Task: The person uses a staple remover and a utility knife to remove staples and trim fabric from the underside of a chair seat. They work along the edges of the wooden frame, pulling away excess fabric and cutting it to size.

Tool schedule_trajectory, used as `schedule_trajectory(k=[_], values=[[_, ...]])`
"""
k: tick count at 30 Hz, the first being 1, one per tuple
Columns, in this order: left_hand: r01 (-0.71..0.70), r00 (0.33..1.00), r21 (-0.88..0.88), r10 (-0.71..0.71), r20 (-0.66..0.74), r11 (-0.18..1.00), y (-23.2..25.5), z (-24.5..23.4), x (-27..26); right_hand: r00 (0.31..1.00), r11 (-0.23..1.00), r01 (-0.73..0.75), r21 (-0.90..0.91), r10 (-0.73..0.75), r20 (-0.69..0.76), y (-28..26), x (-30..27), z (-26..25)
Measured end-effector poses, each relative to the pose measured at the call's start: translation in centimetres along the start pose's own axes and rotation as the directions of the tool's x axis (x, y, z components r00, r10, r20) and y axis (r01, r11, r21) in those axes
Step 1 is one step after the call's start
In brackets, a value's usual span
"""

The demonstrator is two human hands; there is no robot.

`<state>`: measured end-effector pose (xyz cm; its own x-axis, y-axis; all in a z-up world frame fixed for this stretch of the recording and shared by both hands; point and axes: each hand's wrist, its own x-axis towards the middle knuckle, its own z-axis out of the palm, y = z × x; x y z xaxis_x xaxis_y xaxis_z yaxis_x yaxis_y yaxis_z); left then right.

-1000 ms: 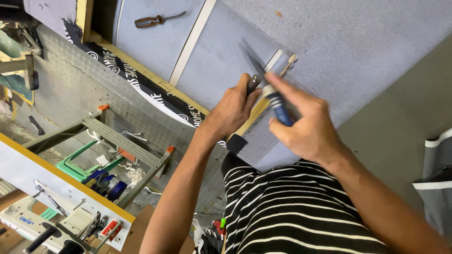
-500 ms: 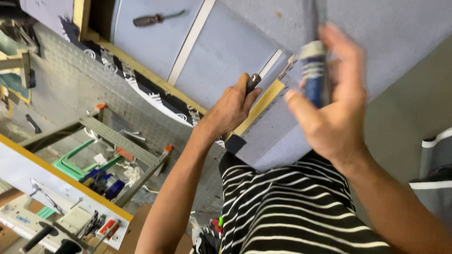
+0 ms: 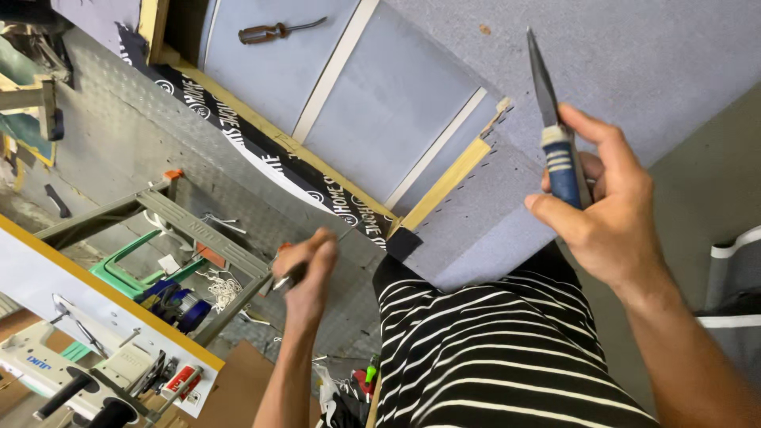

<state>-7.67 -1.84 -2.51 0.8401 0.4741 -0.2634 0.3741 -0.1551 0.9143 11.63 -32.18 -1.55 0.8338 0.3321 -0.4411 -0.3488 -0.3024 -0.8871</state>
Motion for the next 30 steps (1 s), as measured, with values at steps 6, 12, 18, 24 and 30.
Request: schedule_trajectory(k=[6, 12, 18, 24, 30], values=[[-0.180, 0.867, -0.728, -0.242, -0.435, 0.661, -2.8, -1.2, -4.3, 0.997, 0.999, -0.039, -0.031, 0.040, 0.064, -0.1, -0.9, 1.1], [-0.157, 0.924, -0.604, -0.101, -0.370, 0.782, -1.0, -0.6, -2.5, 0.991, 0.997, -0.069, -0.043, 0.074, 0.108, 0.6, -1.1, 2.5], [0.038, 0.979, -0.068, -0.051, -0.199, 0.997, 2.8, 0.6, 2.0, 0.985, 0.995, -0.029, -0.091, 0.045, 0.168, -0.9, -1.0, 3.1], [0.153, 0.988, 0.199, -0.155, -0.005, 0.968, 3.1, 2.7, 5.8, 0.980, 0.982, -0.090, -0.167, 0.118, 0.162, -0.8, -1.1, 2.6], [0.184, 0.979, 0.245, -0.200, 0.044, 0.952, 4.2, 4.1, 8.7, 0.981, 0.984, -0.076, -0.164, 0.103, 0.165, -0.3, -1.0, 1.9]])
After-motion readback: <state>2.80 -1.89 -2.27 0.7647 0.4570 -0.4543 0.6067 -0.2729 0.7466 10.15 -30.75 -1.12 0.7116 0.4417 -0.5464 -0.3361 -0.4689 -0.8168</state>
